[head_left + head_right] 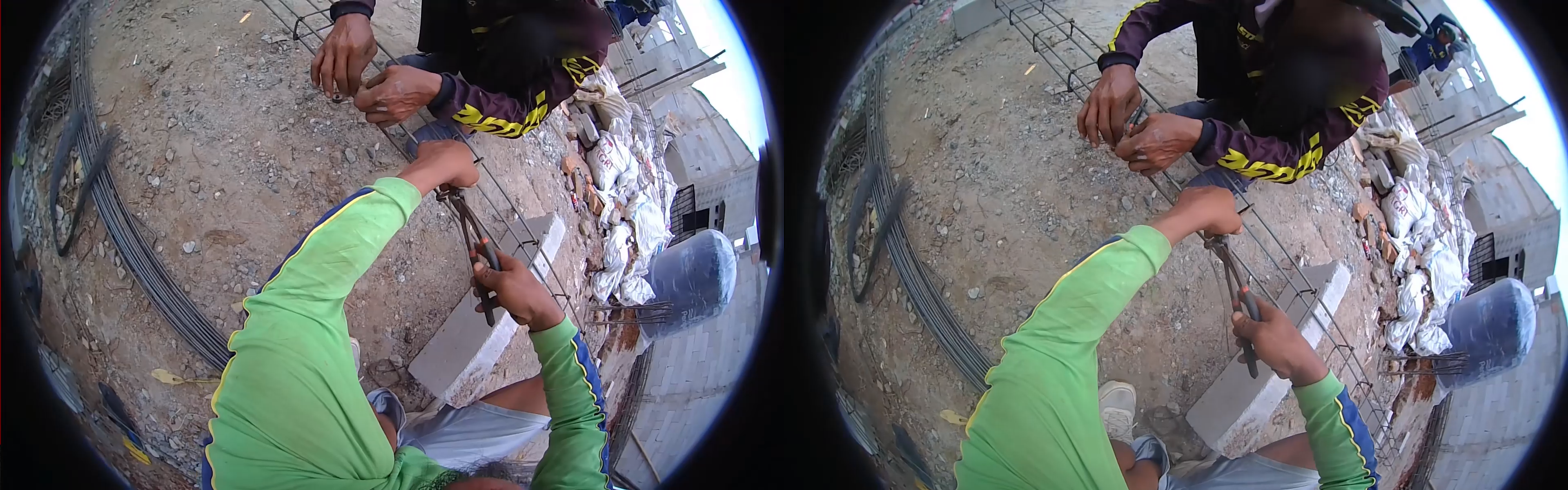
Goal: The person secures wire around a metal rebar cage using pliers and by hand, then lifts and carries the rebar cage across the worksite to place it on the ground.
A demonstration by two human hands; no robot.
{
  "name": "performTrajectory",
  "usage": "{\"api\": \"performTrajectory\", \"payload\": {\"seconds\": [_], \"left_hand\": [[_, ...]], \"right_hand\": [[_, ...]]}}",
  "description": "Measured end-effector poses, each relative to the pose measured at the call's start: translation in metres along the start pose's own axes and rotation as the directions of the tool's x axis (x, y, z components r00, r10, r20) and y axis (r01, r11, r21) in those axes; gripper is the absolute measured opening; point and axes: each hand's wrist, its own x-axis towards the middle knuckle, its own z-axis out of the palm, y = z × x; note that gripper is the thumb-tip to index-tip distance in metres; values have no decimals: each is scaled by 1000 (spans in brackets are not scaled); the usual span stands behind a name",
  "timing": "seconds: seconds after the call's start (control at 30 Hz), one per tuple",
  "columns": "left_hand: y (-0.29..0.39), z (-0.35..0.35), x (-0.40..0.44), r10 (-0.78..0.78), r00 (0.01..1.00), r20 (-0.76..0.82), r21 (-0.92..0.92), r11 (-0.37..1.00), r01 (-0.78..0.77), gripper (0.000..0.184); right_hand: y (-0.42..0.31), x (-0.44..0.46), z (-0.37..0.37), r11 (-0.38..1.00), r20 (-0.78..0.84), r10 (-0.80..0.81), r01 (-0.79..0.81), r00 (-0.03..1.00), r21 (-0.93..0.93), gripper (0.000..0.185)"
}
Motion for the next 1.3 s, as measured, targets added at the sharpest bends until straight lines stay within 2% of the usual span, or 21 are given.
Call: {"api": "performTrajectory", "payload": {"seconds": [0.07,0.17,0.27,0.33,0.43,0.47,0.53,0.6,0.67,0.7,0.77,0.87,0.93,1.0,1.07,1.1,1.13,1.17,1.2,1.27,1.3], "left_hand": [[-1,0,0,16,1000,-4,8,1000,-16,47],[1,-7,-2,17,999,30,6,1000,-17,49],[-1,-7,-4,15,996,86,-20,1000,-13,48],[-2,-6,-6,12,997,76,-30,1000,-9,48],[-2,-6,-3,8,996,86,-22,1000,-7,46],[-2,-7,-4,17,995,96,-17,1000,-16,46],[-2,-3,0,7,997,80,-14,1000,-6,45],[-2,1,4,-19,998,63,-26,999,20,44],[2,-6,-5,-40,997,65,0,999,40,42],[-1,-1,-2,3,1000,6,-16,1000,-3,43],[-4,5,8,21,1000,7,52,998,-22,42],[5,5,22,27,997,78,61,998,-31,43],[-7,5,15,-11,997,78,19,1000,9,42],[0,-2,5,-31,997,64,4,1000,31,42],[-5,2,16,-40,994,105,15,999,39,42],[-4,-1,17,-38,986,163,4,999,38,42],[-2,-1,16,-64,985,158,-8,998,67,42],[-2,-1,15,-48,988,144,5,999,48,42],[-2,-1,15,-32,991,131,16,999,30,41],[-3,-1,13,-12,996,85,6,1000,12,40],[-3,-3,10,-46,995,85,-12,999,47,40]], "right_hand": [[-2,0,1,997,7,49,-49,999,65,37],[13,10,-10,851,259,7,-142,966,506,29],[33,23,-21,758,366,-53,-201,929,620,30],[35,26,-30,803,387,-58,-187,920,566,40],[19,14,-31,984,274,63,-105,960,142,61],[11,11,-27,984,280,62,-106,958,145,61],[-2,8,-22,957,165,178,-132,970,-258,59],[-7,3,-16,945,128,165,-119,978,-303,62],[1,-5,-4,841,-240,-85,-59,967,-537,62],[0,-13,0,742,-303,-235,-31,923,-669,59],[9,-19,5,605,-317,-482,49,817,-795,46],[19,-20,5,226,-267,-820,-141,507,-964,39],[18,-23,-2,121,-171,-873,-138,456,-983,46],[10,-29,2,220,-190,-773,-26,605,-975,51],[1,-30,0,491,-307,-579,23,755,-871,46],[-14,-32,-9,474,-276,-587,47,761,-879,46],[-33,-34,-21,775,-245,-276,64,929,-628,44],[-42,-33,-29,951,-71,40,-60,997,-302,43],[-30,-22,-34,998,1,37,-37,999,53,45],[-26,-14,-48,876,184,54,-135,981,462,44],[-24,-11,-56,879,196,72,-155,978,450,44]]}}
